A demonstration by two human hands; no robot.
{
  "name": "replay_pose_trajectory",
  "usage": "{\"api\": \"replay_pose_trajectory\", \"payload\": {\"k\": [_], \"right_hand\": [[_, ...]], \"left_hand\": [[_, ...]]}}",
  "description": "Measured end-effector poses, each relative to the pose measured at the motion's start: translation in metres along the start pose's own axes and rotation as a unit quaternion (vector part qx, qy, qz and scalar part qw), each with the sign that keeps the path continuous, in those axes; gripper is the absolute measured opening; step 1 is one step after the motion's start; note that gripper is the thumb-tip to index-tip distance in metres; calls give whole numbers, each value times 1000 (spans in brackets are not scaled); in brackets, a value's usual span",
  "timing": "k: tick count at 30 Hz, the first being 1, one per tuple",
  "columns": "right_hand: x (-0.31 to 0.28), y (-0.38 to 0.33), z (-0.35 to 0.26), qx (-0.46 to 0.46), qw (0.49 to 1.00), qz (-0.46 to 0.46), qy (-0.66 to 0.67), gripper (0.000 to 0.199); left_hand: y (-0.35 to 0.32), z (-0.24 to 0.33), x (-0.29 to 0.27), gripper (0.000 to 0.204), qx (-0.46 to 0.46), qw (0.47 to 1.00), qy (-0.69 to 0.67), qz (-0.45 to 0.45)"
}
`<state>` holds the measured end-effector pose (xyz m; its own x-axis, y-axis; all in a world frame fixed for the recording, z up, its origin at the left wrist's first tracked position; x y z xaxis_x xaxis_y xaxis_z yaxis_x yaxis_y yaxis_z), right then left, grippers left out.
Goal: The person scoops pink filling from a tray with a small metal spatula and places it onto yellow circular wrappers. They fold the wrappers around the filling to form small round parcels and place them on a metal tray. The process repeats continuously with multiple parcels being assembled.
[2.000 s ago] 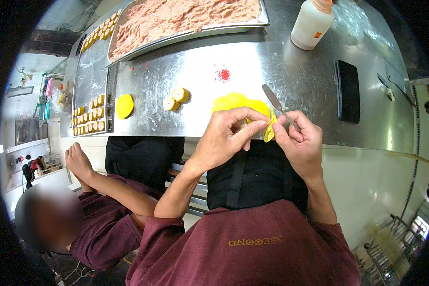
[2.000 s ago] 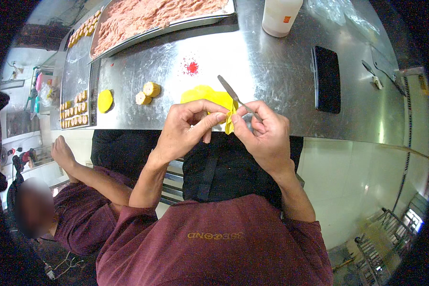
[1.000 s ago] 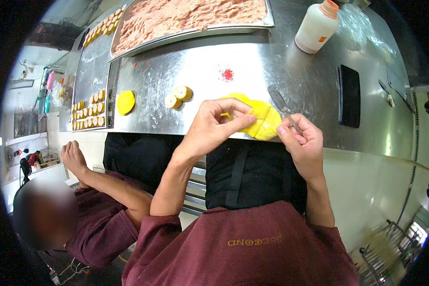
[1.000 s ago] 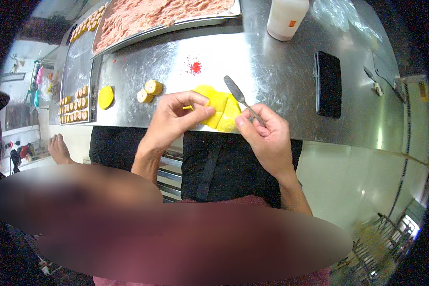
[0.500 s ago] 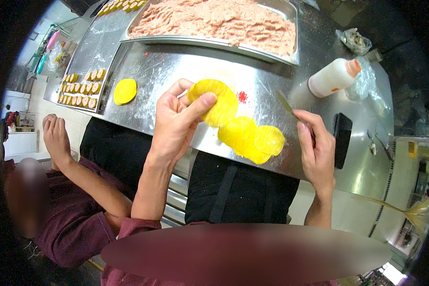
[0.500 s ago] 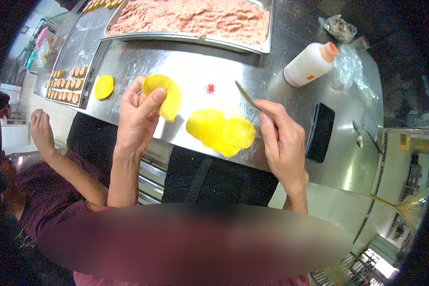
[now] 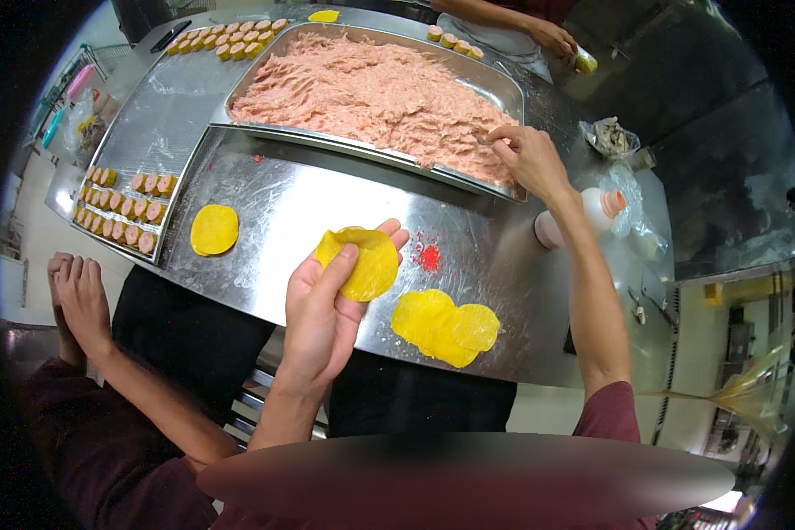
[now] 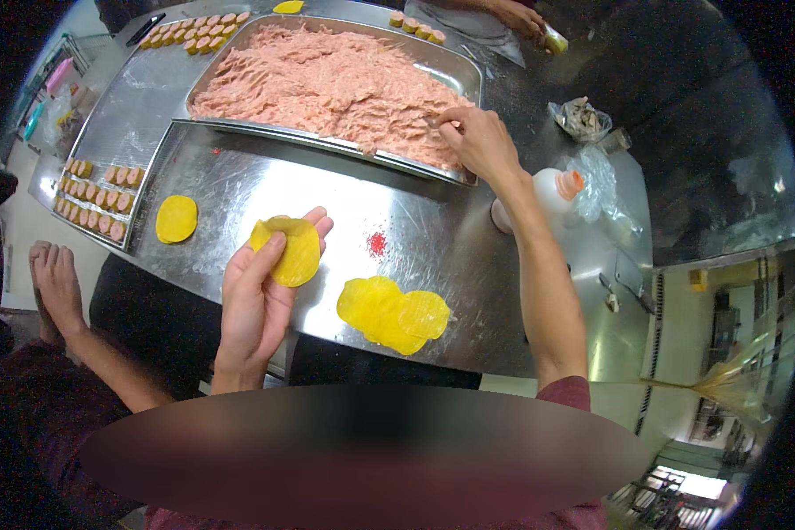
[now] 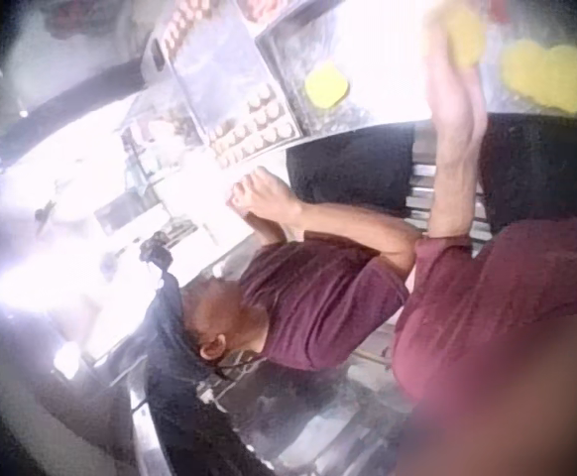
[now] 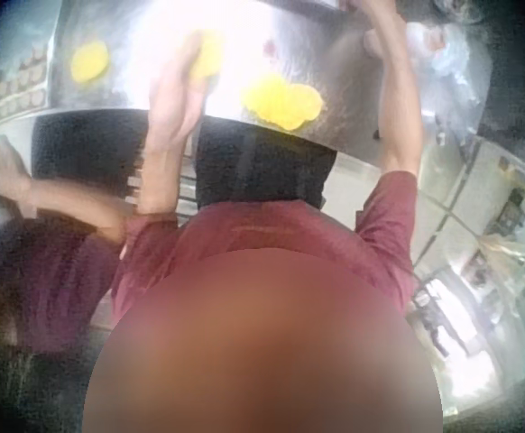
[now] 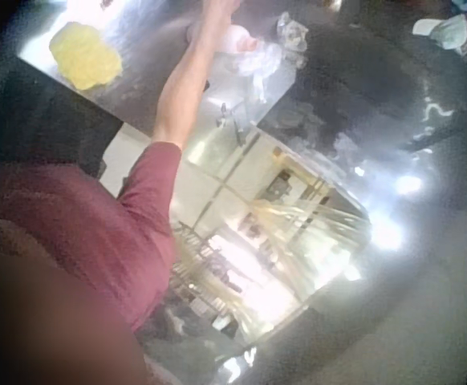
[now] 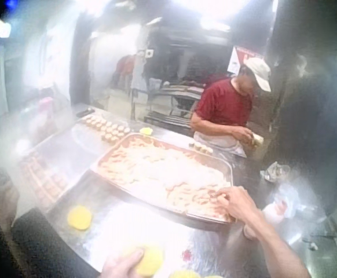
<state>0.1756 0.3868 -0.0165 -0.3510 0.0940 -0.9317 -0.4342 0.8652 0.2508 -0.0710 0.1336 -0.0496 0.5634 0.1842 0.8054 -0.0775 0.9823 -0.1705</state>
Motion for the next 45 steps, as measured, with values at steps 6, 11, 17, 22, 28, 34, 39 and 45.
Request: {"api": "replay_pose_trajectory", "payload": {"k": [6,11,17,22,28,34,39,45], "right_hand": [[11,11,5,44,969,-117,214,27],[-18,22,8,43,999,17,-4,29],[11,29,8,4,987,-73,143,28],[13,27,19,53,982,-99,150,28],[33,27,-3,2,967,-94,237,26],[6,-9,-26,70,921,-86,373,22],[-29,-34,-56,51,965,-24,255,24],[-16,-7,-33,1,990,15,143,26]], "left_hand": [[3,6,-7,38,-13,998,-68,-3],[6,14,-13,37,12,999,-50,2],[11,15,-16,38,2,1000,-30,2],[11,16,-16,38,-2,999,-36,-5],[11,17,-16,40,-1,1000,3,-9],[17,10,-12,43,14,1000,11,-8],[18,4,-10,43,11,1000,-6,-4],[17,1,-2,42,6,1000,-9,-7]]}}
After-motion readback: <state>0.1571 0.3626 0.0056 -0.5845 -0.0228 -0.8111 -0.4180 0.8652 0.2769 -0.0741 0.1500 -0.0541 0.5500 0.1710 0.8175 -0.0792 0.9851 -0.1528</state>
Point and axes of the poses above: each hand's wrist, its own y-axis towards the middle knuckle, its own x-axis out of the palm, z = x × y, the point moved 7 cm from there along y, towards the middle knuckle, and after that the axes turned 3 degrees about -y, right-handed, at the moved point
